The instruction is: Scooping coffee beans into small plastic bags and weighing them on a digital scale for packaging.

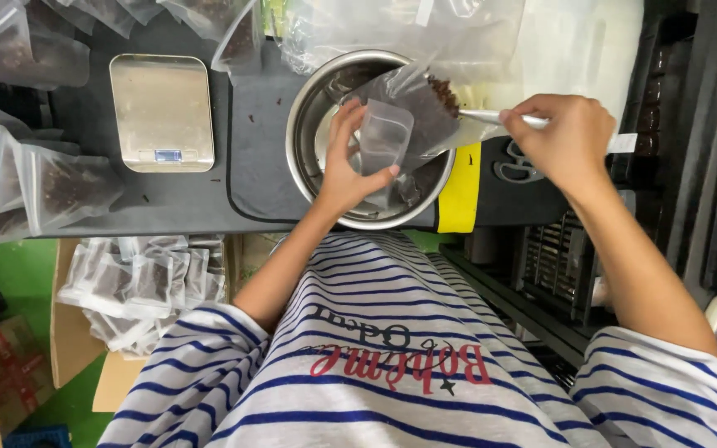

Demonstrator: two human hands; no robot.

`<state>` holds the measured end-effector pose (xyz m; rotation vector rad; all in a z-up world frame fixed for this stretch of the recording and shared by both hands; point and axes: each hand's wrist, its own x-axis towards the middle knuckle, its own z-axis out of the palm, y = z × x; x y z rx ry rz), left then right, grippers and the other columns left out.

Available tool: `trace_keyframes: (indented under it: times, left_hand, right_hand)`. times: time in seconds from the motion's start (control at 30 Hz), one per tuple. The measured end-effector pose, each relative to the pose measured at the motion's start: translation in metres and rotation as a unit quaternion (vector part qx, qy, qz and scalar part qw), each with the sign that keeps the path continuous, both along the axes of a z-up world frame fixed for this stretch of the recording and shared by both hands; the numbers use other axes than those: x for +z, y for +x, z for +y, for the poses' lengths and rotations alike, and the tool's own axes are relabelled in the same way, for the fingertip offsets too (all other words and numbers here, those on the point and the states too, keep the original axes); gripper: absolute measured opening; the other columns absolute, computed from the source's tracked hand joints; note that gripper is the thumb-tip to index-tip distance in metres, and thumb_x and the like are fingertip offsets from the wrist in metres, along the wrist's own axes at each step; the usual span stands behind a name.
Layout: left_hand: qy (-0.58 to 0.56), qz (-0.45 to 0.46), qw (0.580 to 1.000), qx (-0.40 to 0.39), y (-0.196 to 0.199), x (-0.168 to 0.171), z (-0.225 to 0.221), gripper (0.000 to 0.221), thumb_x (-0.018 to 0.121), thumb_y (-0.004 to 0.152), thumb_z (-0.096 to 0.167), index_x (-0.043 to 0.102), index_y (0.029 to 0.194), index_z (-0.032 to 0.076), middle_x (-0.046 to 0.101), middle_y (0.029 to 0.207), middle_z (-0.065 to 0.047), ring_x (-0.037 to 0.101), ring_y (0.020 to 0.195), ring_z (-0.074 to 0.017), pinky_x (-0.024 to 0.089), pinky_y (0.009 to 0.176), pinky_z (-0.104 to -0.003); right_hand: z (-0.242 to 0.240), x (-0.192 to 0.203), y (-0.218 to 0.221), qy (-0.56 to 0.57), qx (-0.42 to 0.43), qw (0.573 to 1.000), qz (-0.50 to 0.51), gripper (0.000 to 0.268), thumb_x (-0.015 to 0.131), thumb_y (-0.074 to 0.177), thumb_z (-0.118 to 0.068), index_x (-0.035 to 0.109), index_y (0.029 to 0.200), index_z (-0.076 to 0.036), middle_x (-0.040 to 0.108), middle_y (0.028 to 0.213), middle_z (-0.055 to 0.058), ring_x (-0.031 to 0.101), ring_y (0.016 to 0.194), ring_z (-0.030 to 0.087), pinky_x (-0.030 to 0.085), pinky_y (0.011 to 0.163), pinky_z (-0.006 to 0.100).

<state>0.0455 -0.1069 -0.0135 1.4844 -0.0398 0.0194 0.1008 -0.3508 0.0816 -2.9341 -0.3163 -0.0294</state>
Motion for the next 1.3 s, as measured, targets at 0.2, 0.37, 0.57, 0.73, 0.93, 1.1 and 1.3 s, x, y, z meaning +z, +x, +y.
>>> trace_keyframes:
  times: [0.2,0.37,0.57,0.73,0.93,1.1,1.3]
  left_hand:
    - [0.225,-0.127,0.966,-0.029,0.014,0.042,0.026,0.073,0.069,0.061,0.027,0.030,0.122,0.016,0.042,0.108,-0.007,0.048,0.095,-0.0216,0.044,0.074,-0.032]
    - [0.400,-0.167,0.901,-0.033,0.026,0.058,0.029,0.075,0.067,0.061,0.041,0.032,0.121,0.012,0.042,0.112,-0.006,0.049,0.098,-0.0246,0.047,0.068,-0.037]
    - [0.484,-0.222,0.846,-0.034,0.034,0.072,0.026,0.076,0.067,0.062,0.042,0.033,0.120,0.005,0.043,0.106,-0.009,0.049,0.089,-0.0238,0.046,0.066,-0.036]
    - [0.506,-0.232,0.831,-0.014,0.030,0.091,0.019,0.081,0.067,0.062,0.046,0.028,0.122,0.007,0.041,0.106,-0.007,0.046,0.088,-0.0234,0.045,0.060,-0.035]
    - [0.447,-0.212,0.869,0.009,0.023,0.095,0.024,0.086,0.074,0.065,0.044,0.022,0.124,0.010,0.038,0.113,-0.007,0.047,0.100,-0.0205,0.050,0.064,-0.030]
    - [0.271,-0.148,0.950,-0.039,0.020,0.065,0.037,0.079,0.073,0.062,0.030,0.025,0.123,0.016,0.035,0.120,-0.008,0.042,0.110,-0.0244,0.045,0.076,-0.036]
    - [0.056,-0.012,0.995,-0.083,0.016,0.001,0.020,0.072,0.069,0.062,0.034,0.030,0.117,0.009,0.048,0.113,-0.014,0.054,0.097,-0.0244,0.051,0.078,-0.032]
  right_hand:
    - [-0.024,0.012,0.004,0.002,-0.033,0.999,0.002,0.017,0.069,0.087,-0.032,0.068,0.077,-0.018,0.057,0.057,-0.001,0.060,0.074,0.015,0.037,0.055,0.032]
    - [-0.030,0.033,0.000,0.003,-0.042,0.999,0.003,0.015,0.069,0.090,-0.030,0.069,0.082,-0.017,0.049,0.048,-0.003,0.044,0.050,0.010,0.031,0.049,0.028]
    - [-0.025,0.082,-0.013,-0.010,-0.041,0.999,-0.018,0.009,0.071,0.095,-0.026,0.070,0.093,-0.017,0.049,0.058,-0.005,0.039,0.053,0.009,0.028,0.054,0.025]
    - [0.012,0.119,-0.029,0.032,0.028,0.999,0.011,0.010,0.070,0.101,-0.010,0.068,0.097,-0.001,0.053,0.068,0.006,0.044,0.058,0.012,0.030,0.050,0.024]
    - [0.059,0.126,-0.065,-0.346,0.199,0.859,-0.320,0.029,0.067,0.106,-0.029,0.061,0.081,-0.018,0.042,0.059,-0.007,0.035,0.046,0.007,0.020,0.043,0.019]
    - [0.030,0.119,-0.067,-0.352,0.147,0.877,-0.292,0.031,0.068,0.112,-0.020,0.057,0.084,-0.012,0.041,0.066,-0.001,0.038,0.054,0.013,0.027,0.052,0.024]
    - [0.007,0.004,0.004,-0.429,0.104,0.842,-0.310,0.016,0.051,0.060,-0.017,0.037,0.056,-0.024,0.028,0.049,-0.011,0.027,0.043,0.005,0.014,0.041,0.020]
